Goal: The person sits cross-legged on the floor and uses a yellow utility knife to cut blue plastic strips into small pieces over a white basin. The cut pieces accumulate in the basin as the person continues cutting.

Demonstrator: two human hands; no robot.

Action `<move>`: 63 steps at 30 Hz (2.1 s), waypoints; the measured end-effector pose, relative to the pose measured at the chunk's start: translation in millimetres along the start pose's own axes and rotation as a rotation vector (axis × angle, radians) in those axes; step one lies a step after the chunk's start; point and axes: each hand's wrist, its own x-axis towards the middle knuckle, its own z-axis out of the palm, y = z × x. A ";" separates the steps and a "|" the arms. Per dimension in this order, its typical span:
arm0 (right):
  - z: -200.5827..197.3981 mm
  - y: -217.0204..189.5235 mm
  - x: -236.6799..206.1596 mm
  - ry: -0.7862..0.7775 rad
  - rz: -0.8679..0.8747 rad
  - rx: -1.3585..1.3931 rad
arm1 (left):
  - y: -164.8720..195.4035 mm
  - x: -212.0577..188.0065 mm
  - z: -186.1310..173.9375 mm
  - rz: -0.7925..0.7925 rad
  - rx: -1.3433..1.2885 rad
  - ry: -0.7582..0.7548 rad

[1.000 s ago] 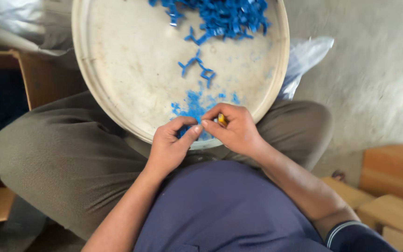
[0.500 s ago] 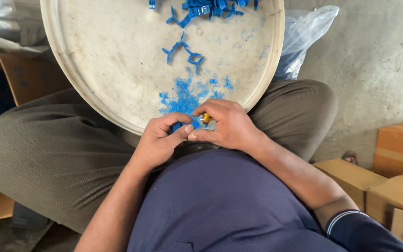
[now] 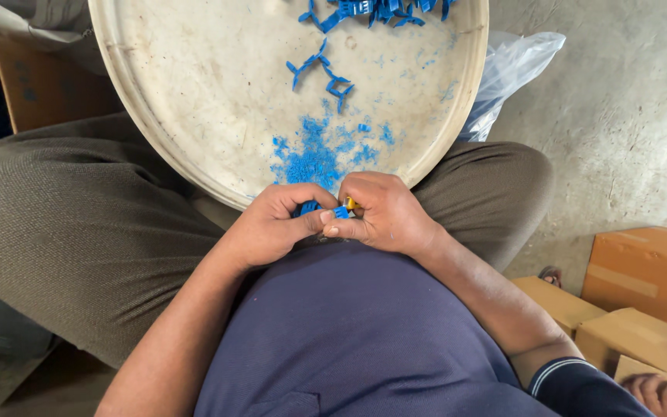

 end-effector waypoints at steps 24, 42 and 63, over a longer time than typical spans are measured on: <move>1.4 -3.6 3.8 0.230 0.055 0.145 | -14.2 3.4 18.0 0.092 0.275 0.351; 6.9 -8.0 13.7 0.020 0.548 0.944 | -14.5 5.0 16.8 0.224 0.102 0.407; -18.2 -25.2 7.4 0.108 -0.231 -0.307 | -1.0 -1.5 3.9 -0.204 -0.231 0.005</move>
